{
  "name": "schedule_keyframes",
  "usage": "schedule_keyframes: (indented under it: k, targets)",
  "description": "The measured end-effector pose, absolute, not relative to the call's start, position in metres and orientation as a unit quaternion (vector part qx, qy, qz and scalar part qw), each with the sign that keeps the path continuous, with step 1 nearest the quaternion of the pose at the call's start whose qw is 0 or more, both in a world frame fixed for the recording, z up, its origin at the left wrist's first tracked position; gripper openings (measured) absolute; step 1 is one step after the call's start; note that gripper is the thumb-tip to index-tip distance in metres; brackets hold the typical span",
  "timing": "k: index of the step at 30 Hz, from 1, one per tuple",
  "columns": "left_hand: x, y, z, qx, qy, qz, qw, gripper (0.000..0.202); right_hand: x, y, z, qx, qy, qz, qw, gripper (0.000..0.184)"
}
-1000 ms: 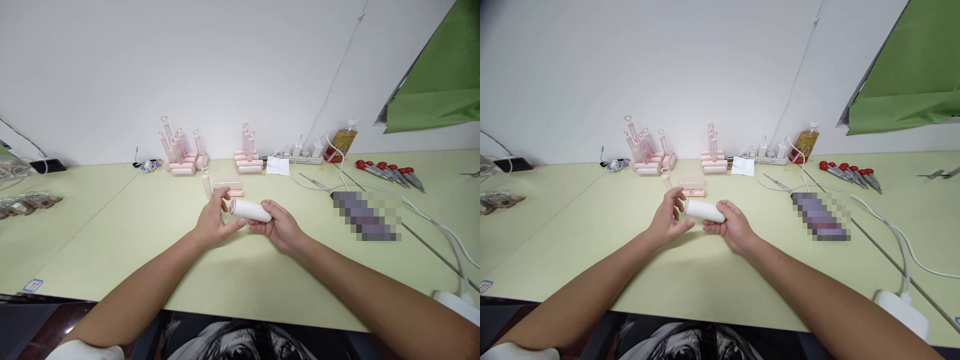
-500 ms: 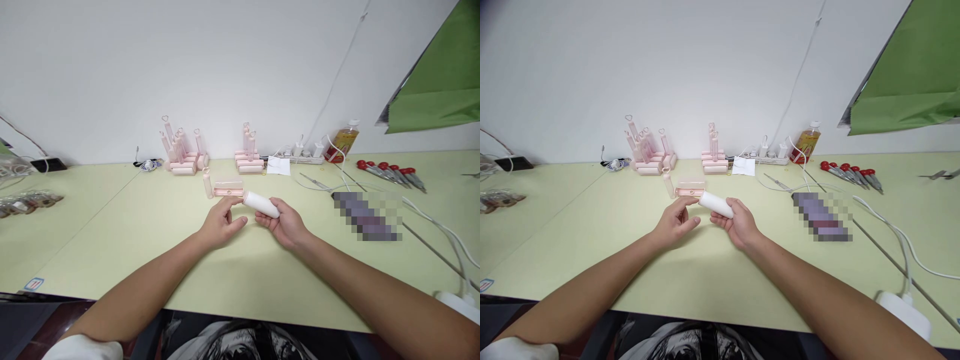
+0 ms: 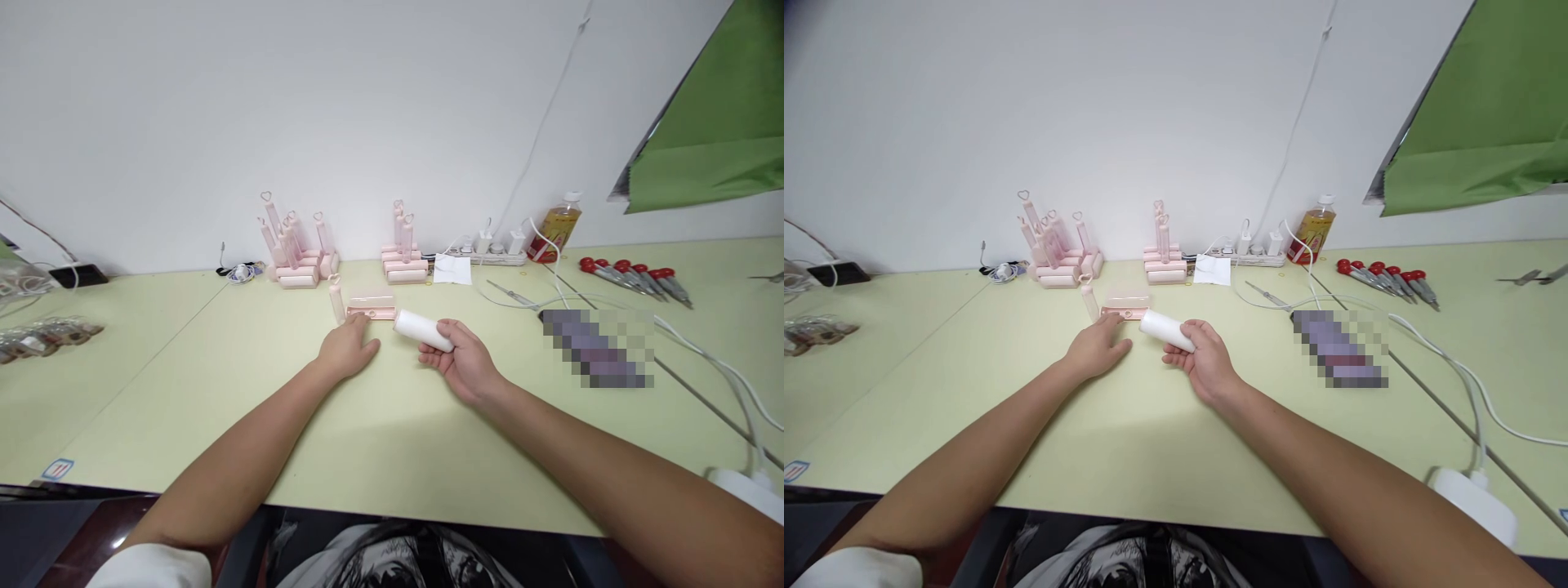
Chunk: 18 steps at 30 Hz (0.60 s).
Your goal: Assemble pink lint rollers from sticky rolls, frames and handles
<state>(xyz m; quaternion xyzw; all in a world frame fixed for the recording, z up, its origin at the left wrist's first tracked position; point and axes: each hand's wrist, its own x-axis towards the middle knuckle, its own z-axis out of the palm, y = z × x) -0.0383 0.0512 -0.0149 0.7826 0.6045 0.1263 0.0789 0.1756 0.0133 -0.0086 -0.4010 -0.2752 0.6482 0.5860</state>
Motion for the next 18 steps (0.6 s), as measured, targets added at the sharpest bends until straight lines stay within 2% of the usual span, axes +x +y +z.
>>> schedule_keyframes:
  k: [3,8,13,15,18]
  targets:
    - [-0.033,0.049,-0.01,0.785,0.607,0.102,0.073,0.055,0.175,0.013,-0.009,-0.402,-0.282,0.644,0.586,0.008]
    - [-0.027,0.029,0.0,0.798,0.585,0.132,0.063,0.033,0.177,0.013,-0.009,-0.404,-0.285,0.627,0.602,0.009]
    - [-0.03,0.022,0.009,0.831,0.529,0.171,-0.009,0.036,0.178,0.014,-0.008,-0.403,-0.289,0.614,0.614,0.011]
    - [-0.032,0.025,0.01,0.868,0.475,0.142,-0.002,0.037,0.177,0.014,-0.008,-0.402,-0.293,0.613,0.613,0.013]
    - [-0.032,0.027,0.009,0.892,0.443,0.082,0.03,0.028,0.177,0.015,-0.008,-0.397,-0.299,0.613,0.614,0.016]
